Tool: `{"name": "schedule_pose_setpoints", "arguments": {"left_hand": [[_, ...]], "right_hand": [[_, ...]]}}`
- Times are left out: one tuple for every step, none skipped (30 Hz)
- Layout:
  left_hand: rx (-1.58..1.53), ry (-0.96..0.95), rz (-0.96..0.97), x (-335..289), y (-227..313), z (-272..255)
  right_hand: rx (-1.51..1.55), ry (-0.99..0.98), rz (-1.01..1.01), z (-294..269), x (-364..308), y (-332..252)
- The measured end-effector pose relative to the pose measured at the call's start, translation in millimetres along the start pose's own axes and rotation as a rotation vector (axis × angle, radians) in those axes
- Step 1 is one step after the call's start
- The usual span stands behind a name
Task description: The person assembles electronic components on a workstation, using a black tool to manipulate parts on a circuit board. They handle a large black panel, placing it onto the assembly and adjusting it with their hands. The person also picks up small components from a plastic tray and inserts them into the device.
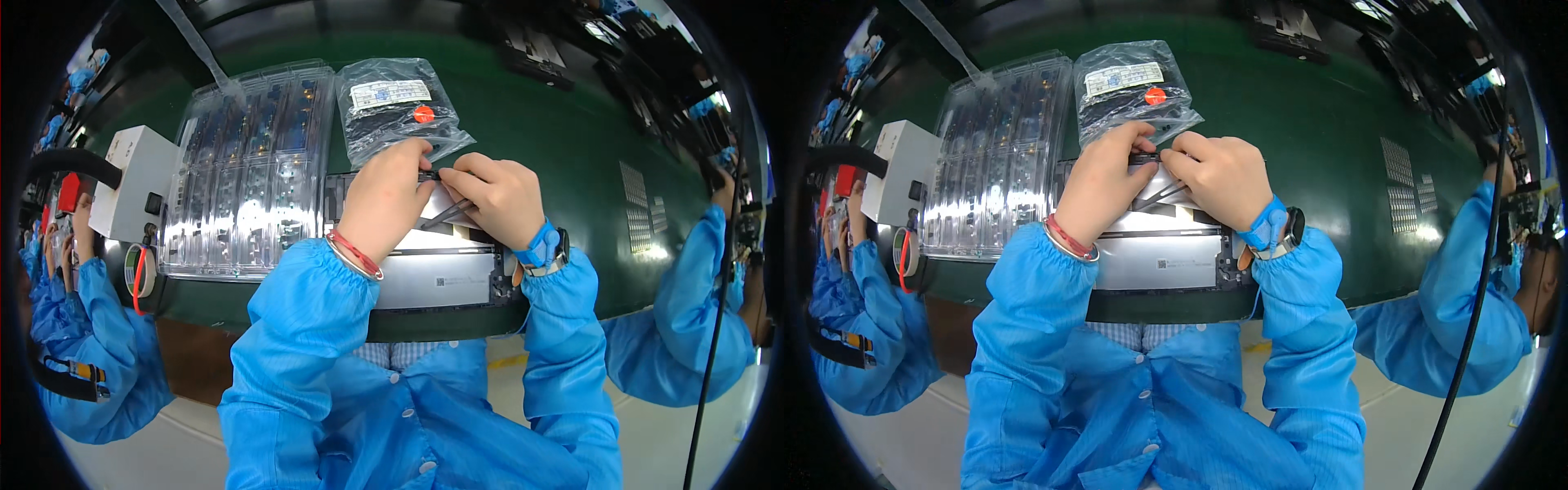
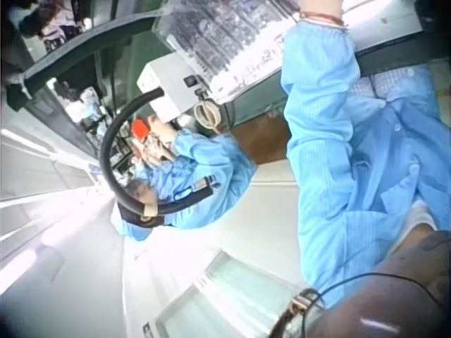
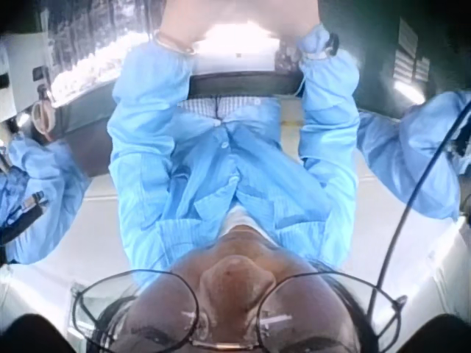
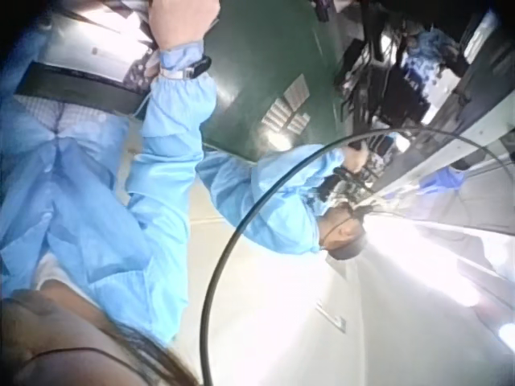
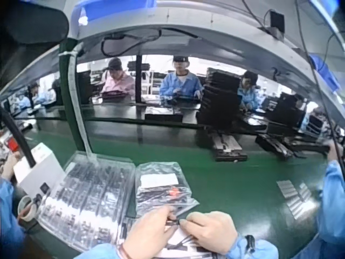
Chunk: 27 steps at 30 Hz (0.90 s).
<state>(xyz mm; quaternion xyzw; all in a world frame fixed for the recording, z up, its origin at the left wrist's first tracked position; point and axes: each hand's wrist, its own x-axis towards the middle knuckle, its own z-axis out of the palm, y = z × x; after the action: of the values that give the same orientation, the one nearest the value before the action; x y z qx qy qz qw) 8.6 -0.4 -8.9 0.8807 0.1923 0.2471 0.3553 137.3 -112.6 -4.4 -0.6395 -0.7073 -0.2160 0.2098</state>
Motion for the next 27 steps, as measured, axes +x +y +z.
{"name": "schedule_pose_setpoints", "arguments": {"left_hand": [[-0.006,0.007,0.008,0,-1,0],[-0.005,0.008,0.012,0,-1,1],[0.000,0.007,0.016,0,-1,1],[0.004,0.006,0.020,0,-1,1],[-0.002,0.013,0.016,0,-1,1],[-0.006,0.018,0.016,-1,-2,1],[-0.010,0.024,0.016,-1,-2,1],[0.000,0.027,0.015,-2,-2,0],[0.007,0.028,0.018,-1,-1,0],[0.015,0.030,0.022,-1,-1,0],[0.014,0.031,0.024,-2,-2,1],[0.013,0.035,0.024,-2,-3,2],[0.012,0.040,0.024,-2,-3,2],[0.017,0.045,0.028,-2,-3,2],[0.025,0.049,0.031,-2,-2,2],[0.033,0.053,0.034,-2,-1,2],[0.029,0.056,0.035,-2,-2,3],[0.026,0.060,0.038,-2,-2,3],[0.024,0.062,0.040,-3,-3,3],[0.023,0.067,0.045,-3,-4,3],[0.022,0.070,0.053,-3,-4,3],[0.021,0.072,0.061,-3,-4,3],[0.044,0.079,0.097,-2,-3,2],[0.069,0.085,0.135,-2,-1,1],[0.094,0.090,0.174,-1,0,-1],[0.125,0.058,0.191,-2,1,-2],[0.155,0.026,0.212,-2,2,-2]], "right_hand": [[-0.020,-0.006,-0.002,-1,-1,-1],[-0.039,-0.011,-0.005,-2,-1,-2],[-0.062,0.002,-0.030,-2,0,-3],[-0.079,0.018,-0.034,-3,0,-4],[-0.095,0.033,-0.038,-4,1,-4],[-0.114,0.051,-0.039,-4,2,-5],[-0.109,0.026,-0.048,-3,3,-5],[-0.105,0.002,-0.058,-2,3,-5],[-0.105,-0.023,-0.064,-2,3,-5],[-0.109,-0.030,-0.066,-2,3,-6],[-0.113,-0.037,-0.068,-1,3,-7],[-0.115,-0.045,-0.074,-1,4,-7],[-0.122,-0.050,-0.075,-1,4,-7],[-0.129,-0.055,-0.075,-1,4,-7],[-0.132,-0.057,-0.076,-1,5,-7],[-0.143,-0.062,-0.079,-1,5,-8],[-0.155,-0.066,-0.082,-1,5,-9],[-0.166,-0.068,-0.084,-1,6,-11],[-0.171,-0.078,-0.081,-1,6,-13],[-0.177,-0.088,-0.078,-1,6,-14],[-0.184,-0.096,-0.072,-2,7,-16],[-0.149,-0.098,-0.053,-2,7,-17],[-0.114,-0.100,-0.034,-2,8,-18],[-0.078,-0.099,-0.013,-2,8,-18],[-0.059,-0.128,0.022,-4,8,-19],[-0.040,-0.157,0.057,-6,9,-19],[-0.024,-0.185,0.094,-9,8,-19]]}}
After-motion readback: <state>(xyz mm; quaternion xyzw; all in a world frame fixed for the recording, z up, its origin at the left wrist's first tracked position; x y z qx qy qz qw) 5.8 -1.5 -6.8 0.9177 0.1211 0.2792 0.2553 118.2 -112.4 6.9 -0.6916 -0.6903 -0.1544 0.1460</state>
